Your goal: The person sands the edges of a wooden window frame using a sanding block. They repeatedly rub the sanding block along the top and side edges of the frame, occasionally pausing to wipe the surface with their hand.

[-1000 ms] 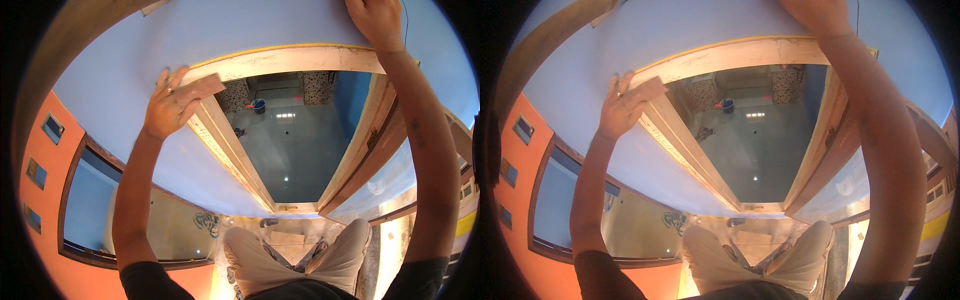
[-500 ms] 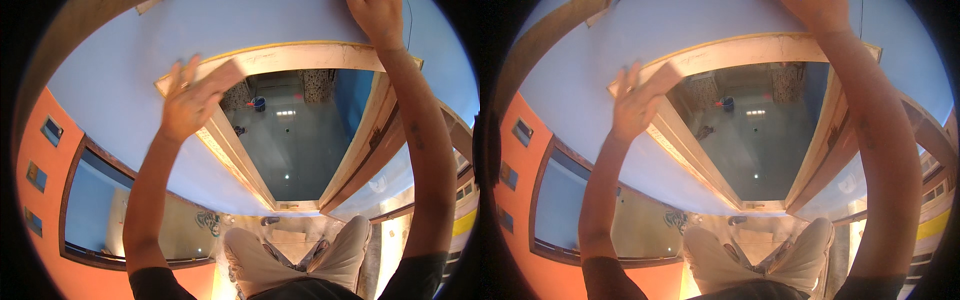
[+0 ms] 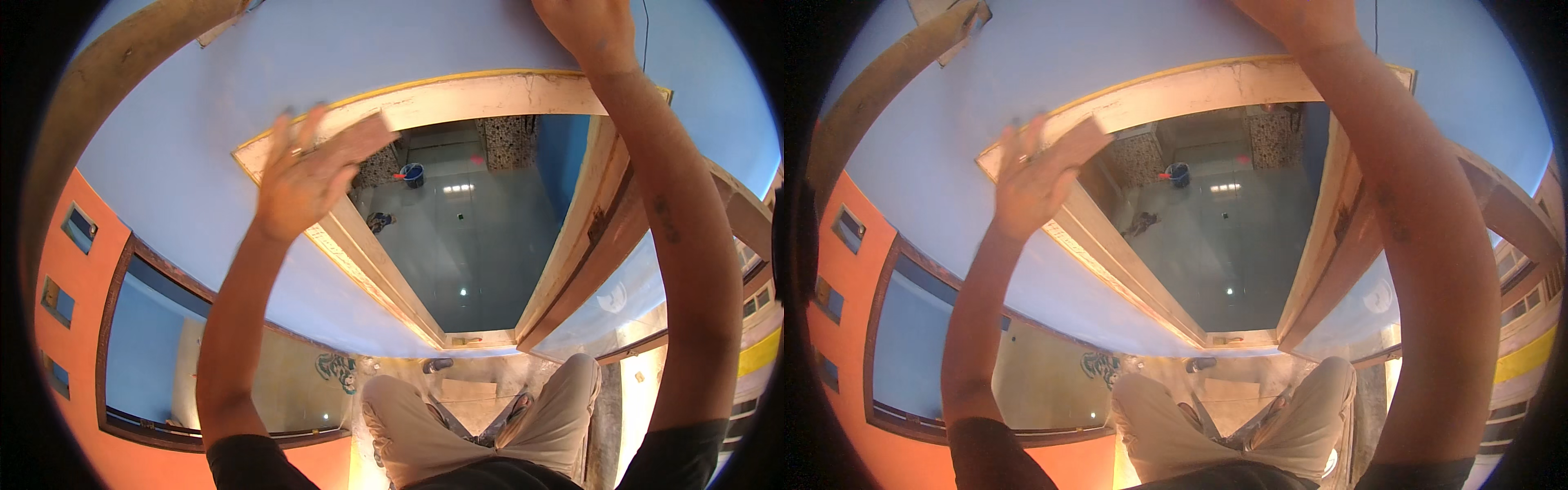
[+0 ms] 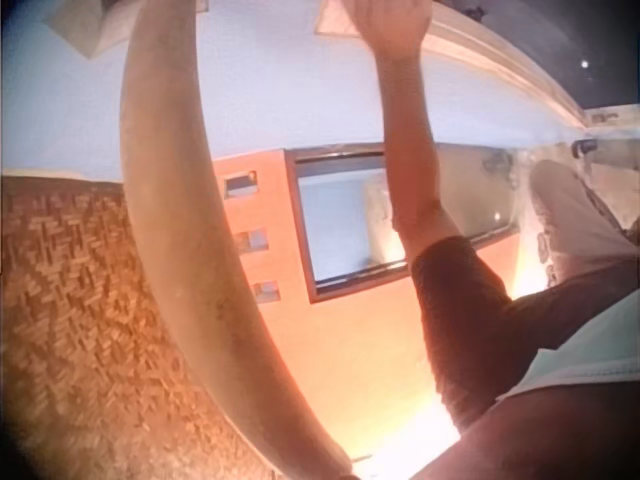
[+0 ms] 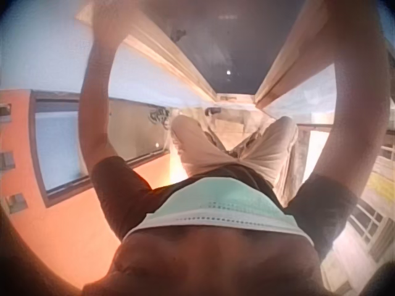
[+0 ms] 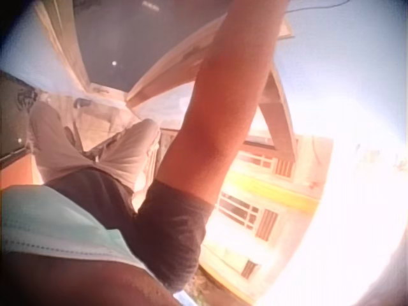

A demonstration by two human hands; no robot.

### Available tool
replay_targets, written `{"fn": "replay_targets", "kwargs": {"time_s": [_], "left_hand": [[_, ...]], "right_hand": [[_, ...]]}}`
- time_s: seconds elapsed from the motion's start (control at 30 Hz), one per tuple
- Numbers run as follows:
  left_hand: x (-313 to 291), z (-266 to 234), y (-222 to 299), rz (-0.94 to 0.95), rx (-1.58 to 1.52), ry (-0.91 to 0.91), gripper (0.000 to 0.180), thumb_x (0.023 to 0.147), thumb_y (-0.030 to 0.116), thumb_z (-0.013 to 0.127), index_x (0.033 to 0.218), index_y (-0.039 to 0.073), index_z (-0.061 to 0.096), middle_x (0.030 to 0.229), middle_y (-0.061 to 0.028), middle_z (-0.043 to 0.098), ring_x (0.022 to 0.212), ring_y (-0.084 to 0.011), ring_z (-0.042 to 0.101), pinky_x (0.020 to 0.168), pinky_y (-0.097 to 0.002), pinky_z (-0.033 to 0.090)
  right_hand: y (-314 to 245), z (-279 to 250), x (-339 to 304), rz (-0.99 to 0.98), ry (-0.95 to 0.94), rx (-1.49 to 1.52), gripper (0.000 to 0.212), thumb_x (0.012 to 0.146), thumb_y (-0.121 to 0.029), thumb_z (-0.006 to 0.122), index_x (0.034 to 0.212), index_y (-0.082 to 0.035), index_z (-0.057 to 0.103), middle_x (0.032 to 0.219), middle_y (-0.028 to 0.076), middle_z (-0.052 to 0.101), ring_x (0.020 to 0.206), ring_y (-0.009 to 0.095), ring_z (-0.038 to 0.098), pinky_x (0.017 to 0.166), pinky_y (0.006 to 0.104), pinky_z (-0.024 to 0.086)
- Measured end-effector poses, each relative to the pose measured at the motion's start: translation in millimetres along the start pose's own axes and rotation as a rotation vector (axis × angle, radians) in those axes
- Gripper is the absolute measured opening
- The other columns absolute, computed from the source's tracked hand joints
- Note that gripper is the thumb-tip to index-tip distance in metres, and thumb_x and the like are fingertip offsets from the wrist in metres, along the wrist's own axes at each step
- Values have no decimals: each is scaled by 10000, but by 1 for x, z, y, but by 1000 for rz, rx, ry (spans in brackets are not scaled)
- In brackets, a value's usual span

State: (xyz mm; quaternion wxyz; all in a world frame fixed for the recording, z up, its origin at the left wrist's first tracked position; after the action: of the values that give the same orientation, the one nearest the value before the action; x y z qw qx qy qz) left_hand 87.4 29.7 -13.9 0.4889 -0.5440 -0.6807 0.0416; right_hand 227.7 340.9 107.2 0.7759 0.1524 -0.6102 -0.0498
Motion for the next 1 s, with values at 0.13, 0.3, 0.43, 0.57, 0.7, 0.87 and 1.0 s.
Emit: {"fn": "replay_targets", "kwargs": {"time_s": [0.13, 0.3, 0.43, 0.57, 0.7, 0.87, 1.0], "left_hand": [[74, 18, 67, 89, -132, 218, 289, 903, 309, 782, 1159, 180, 819, 1371, -103, 721, 1397, -305, 584, 1217, -571, 395], [67, 19, 63, 79, -111, 192, 257, 902, 279, 784, 1139, 188, 818, 1306, -86, 751, 1407, -300, 587, 1206, -582, 402], [5, 1, 3, -10, -2, 36, 258, 931, 225, 754, 1184, 191, 797, 1256, 2, 775, 1481, -317, 531, 1230, -653, 321], [16, 6, 3, -3, -29, 56, 283, 953, 266, 729, 1220, 192, 791, 1327, -22, 752, 1489, -302, 516, 1233, -647, 321], [99, 21, 77, 96, -188, 213, 336, 952, 337, 731, 1238, 171, 788, 1376, -121, 716, 1462, -302, 529, 1219, -622, 362], [121, 19, 95, 107, -224, 259, 302, 929, 311, 757, 1192, 169, 798, 1388, -166, 704, 1437, -327, 553, 1223, -608, 369], [38, 12, 24, 52, -21, 81, 263, 926, 242, 762, 1176, 166, 794, 1369, -93, 732, 1443, -357, 547, 1230, -642, 329]], "right_hand": [[-3, 5, 1, -13, 32, 34, 166, 858, -4, 574, 1016, -25, 619, 943, 184, 668, 955, 409, 637, 892, 461, 513], [4, -1, 0, 3, -35, 107, 153, 867, -7, 582, 1010, -28, 634, 931, 187, 670, 935, 416, 643, 882, 464, 518], [-3, -6, 1, 31, -34, 42, 147, 872, -10, 589, 1013, -31, 624, 942, 182, 671, 950, 411, 639, 884, 466, 516], [-3, 1, 0, 23, 9, 14, 145, 871, -9, 591, 1013, -31, 613, 953, 180, 670, 976, 408, 635, 883, 469, 512], [-5, 5, 2, -4, 30, 11, 147, 868, -9, 591, 1012, -29, 613, 946, 181, 669, 960, 414, 635, 877, 471, 509], [3, -4, 1, -60, -11, 81, 160, 856, -18, 603, 1015, -33, 616, 896, 178, 661, 907, 414, 633, 864, 473, 504], [-3, -7, 2, 51, -83, 65, 158, 858, -32, 618, 1015, -43, 611, 847, 160, 637, 881, 396, 623, 853, 473, 499]]}}
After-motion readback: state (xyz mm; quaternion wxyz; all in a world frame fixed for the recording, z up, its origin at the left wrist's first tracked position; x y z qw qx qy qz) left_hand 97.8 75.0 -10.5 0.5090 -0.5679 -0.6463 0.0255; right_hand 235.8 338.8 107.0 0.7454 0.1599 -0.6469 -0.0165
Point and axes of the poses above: each hand's wrist, its own x-axis towards the middle knuckle, its own z-axis out of the palm, y = z × x, the point moved 4 cm from there along x, towards the middle knuckle
